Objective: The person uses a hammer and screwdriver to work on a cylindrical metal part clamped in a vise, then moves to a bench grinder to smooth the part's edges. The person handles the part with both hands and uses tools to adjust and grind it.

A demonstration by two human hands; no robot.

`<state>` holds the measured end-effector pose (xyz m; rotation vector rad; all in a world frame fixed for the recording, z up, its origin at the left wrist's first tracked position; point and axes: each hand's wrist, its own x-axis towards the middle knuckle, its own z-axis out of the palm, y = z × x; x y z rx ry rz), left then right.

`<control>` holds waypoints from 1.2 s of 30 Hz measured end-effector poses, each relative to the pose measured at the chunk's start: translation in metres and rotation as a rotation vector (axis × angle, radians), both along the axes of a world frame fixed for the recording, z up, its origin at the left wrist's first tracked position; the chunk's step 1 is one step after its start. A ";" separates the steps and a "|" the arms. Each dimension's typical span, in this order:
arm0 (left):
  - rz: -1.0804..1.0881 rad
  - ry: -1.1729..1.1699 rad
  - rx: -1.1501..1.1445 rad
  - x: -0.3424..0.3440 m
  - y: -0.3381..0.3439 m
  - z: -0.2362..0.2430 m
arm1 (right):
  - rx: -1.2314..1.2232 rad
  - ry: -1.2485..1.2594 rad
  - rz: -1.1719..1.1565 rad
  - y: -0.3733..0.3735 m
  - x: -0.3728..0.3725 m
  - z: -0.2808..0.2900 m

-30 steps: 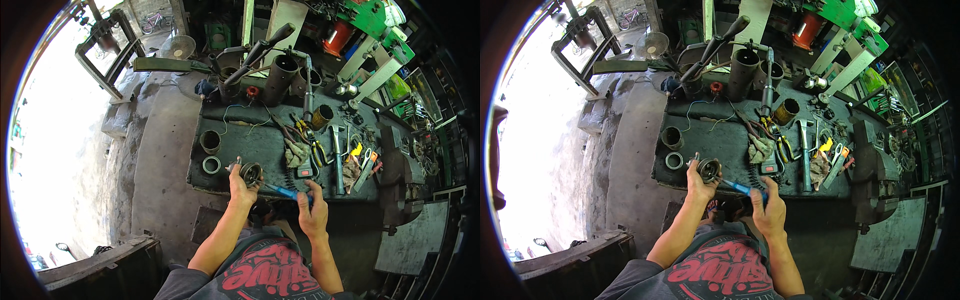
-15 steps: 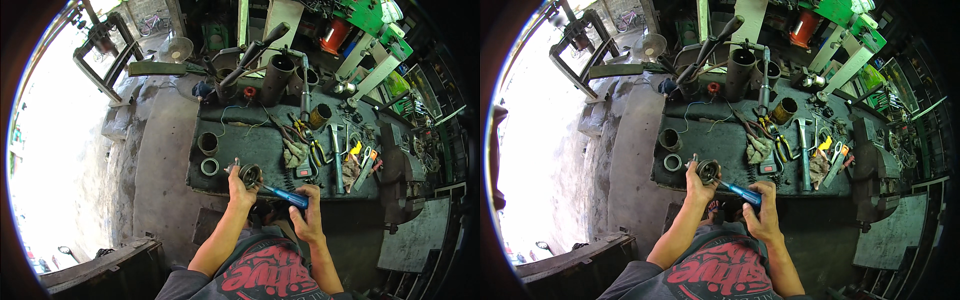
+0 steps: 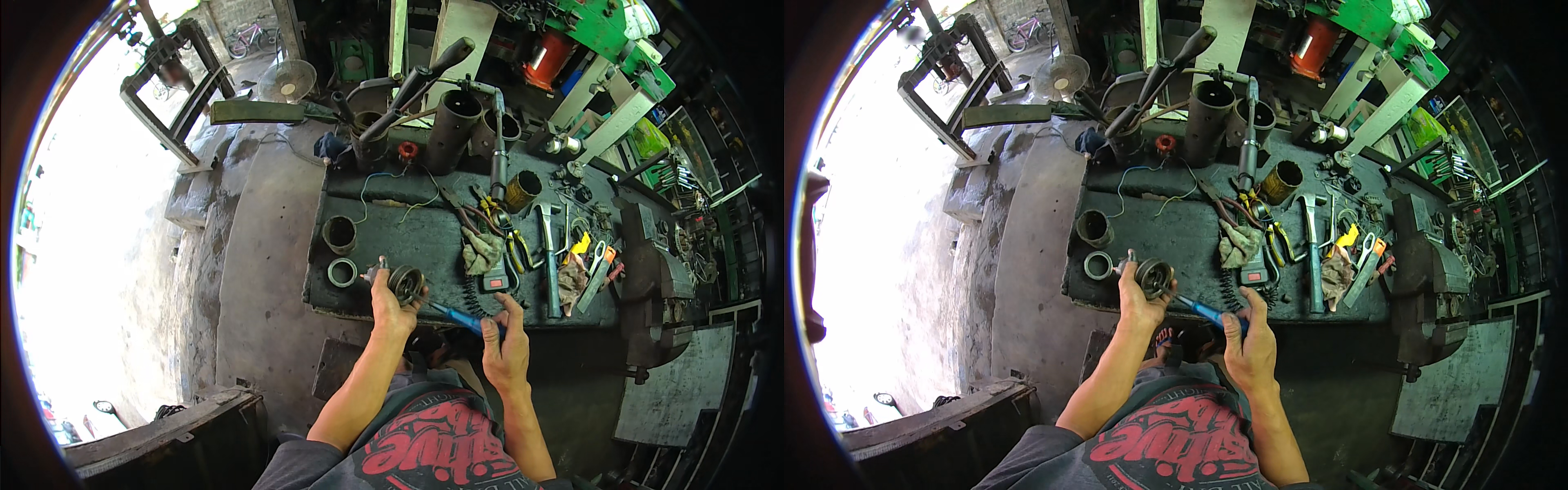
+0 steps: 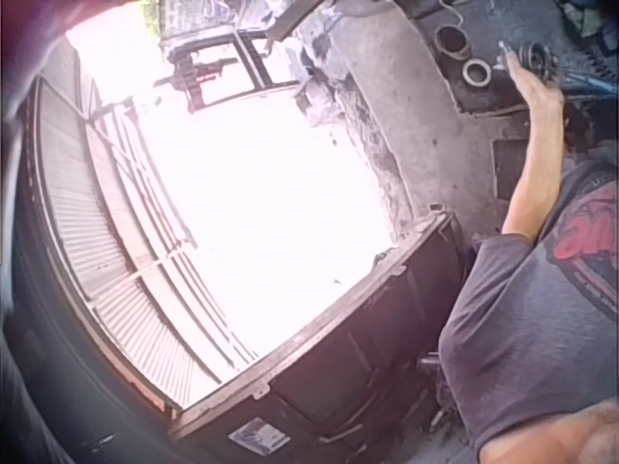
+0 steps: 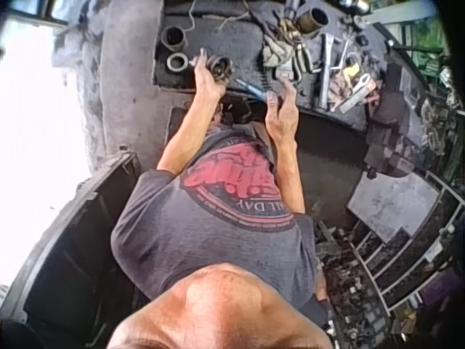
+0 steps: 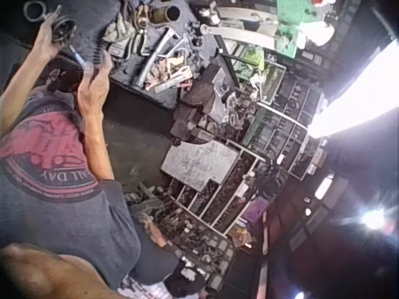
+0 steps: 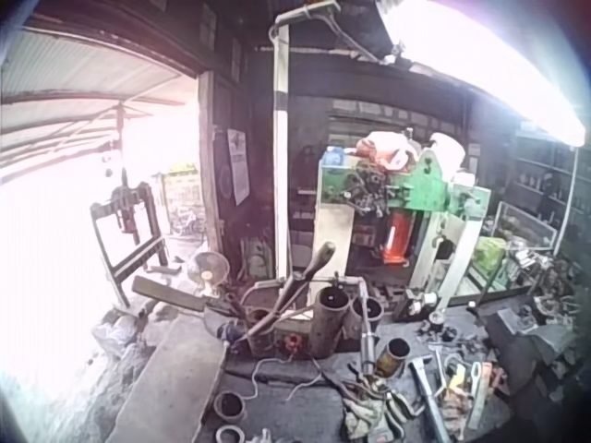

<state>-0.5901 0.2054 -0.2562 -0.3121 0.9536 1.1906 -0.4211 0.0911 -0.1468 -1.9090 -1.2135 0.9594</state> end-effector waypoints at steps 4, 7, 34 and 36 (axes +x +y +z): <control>0.014 -0.007 -0.028 0.001 0.001 0.003 | 0.533 -0.010 0.250 0.003 -0.003 -0.006; 0.014 -0.007 -0.019 0.001 0.002 0.004 | 0.516 -0.179 0.208 0.003 -0.004 -0.006; 0.021 -0.031 0.035 -0.001 0.002 0.001 | 0.143 -0.104 0.080 0.002 -0.003 0.008; 0.025 -0.062 0.034 0.001 0.002 -0.002 | 0.351 -0.205 0.231 0.002 0.000 0.010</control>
